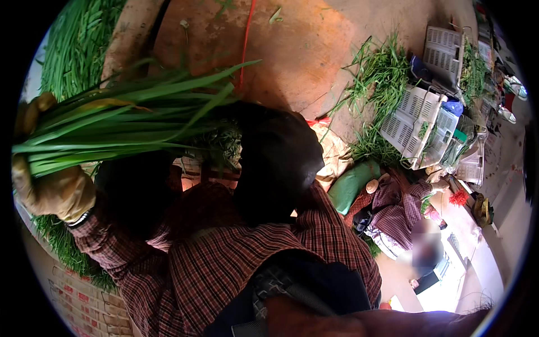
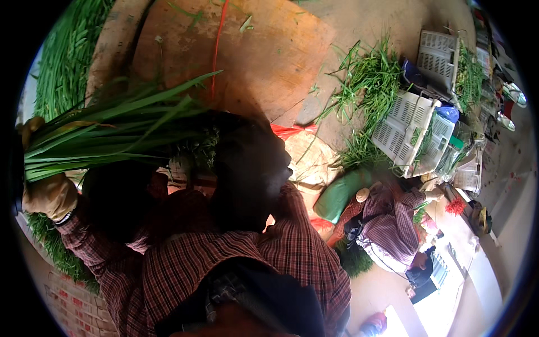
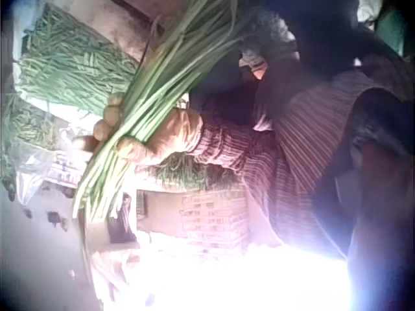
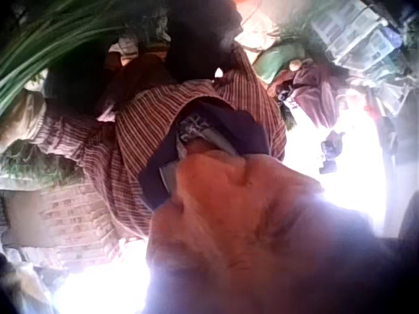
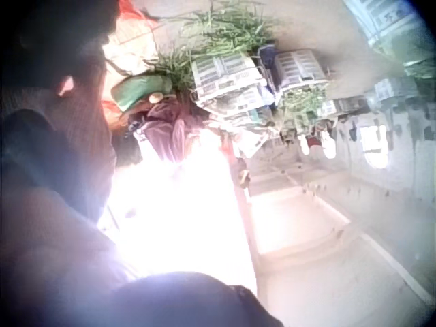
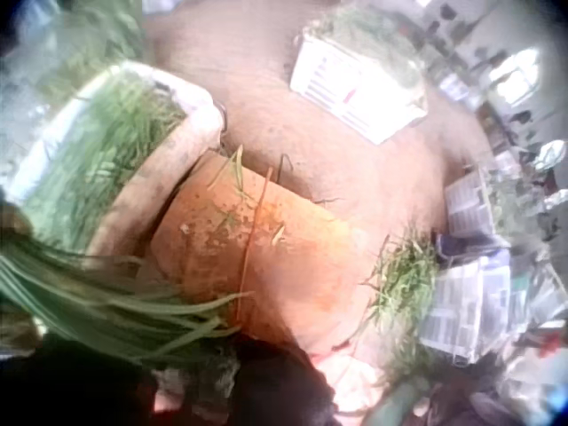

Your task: The person sorts, bundles, and secures green produce with elastic bands while sitting on the floor and placing the finished bundles into crates.

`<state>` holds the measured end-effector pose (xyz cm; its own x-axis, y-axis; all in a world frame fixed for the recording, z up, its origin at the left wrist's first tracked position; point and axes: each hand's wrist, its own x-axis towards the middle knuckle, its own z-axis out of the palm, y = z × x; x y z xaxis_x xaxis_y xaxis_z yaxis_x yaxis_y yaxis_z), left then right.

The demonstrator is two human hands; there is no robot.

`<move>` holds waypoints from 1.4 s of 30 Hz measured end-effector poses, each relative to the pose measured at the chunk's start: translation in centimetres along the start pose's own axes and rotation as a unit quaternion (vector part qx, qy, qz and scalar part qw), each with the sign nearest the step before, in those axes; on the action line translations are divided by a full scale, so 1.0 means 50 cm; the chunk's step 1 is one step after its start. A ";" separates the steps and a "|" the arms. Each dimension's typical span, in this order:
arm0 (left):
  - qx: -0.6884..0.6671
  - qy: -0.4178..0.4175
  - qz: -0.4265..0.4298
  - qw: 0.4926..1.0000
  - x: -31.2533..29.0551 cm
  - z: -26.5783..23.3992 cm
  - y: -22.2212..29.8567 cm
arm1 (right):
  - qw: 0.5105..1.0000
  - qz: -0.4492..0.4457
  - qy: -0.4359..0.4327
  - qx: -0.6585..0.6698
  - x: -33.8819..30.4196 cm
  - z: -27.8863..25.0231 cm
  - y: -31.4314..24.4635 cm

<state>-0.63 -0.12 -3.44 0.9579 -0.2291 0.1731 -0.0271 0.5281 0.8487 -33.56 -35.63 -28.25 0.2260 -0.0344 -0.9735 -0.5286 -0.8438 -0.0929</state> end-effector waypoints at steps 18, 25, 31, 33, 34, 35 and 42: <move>-0.301 0.187 -0.175 0.919 -0.215 0.136 -0.316 | 0.898 -0.339 0.272 0.067 -0.311 -0.239 -0.386; -0.244 0.292 -0.299 0.875 -0.408 0.061 -0.531 | 0.942 -0.236 0.163 0.173 -0.091 -0.067 -0.312; -0.271 0.376 -0.330 0.822 -0.322 -0.089 -0.452 | 0.911 -0.294 0.013 0.288 -0.037 -0.153 -0.456; -0.253 0.372 -0.321 0.833 -0.321 -0.082 -0.447 | 0.912 -0.290 0.008 0.289 -0.035 -0.151 -0.464; -0.246 0.372 -0.313 0.839 -0.318 -0.080 -0.444 | 0.914 -0.289 0.005 0.286 -0.034 -0.153 -0.466; -0.238 0.360 -0.308 0.848 -0.330 -0.071 -0.455 | 0.911 -0.292 0.005 0.290 -0.039 -0.146 -0.459; -0.174 0.246 -0.308 0.902 -0.351 -0.003 -0.410 | 0.915 -0.305 0.001 0.265 -0.053 -0.105 -0.410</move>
<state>-16.84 -6.82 -23.95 0.7733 -0.2211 -0.5942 0.5638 0.6686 0.4849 -19.03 -21.03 -22.69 0.6129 0.3546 -0.7061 -0.6254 -0.3285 -0.7078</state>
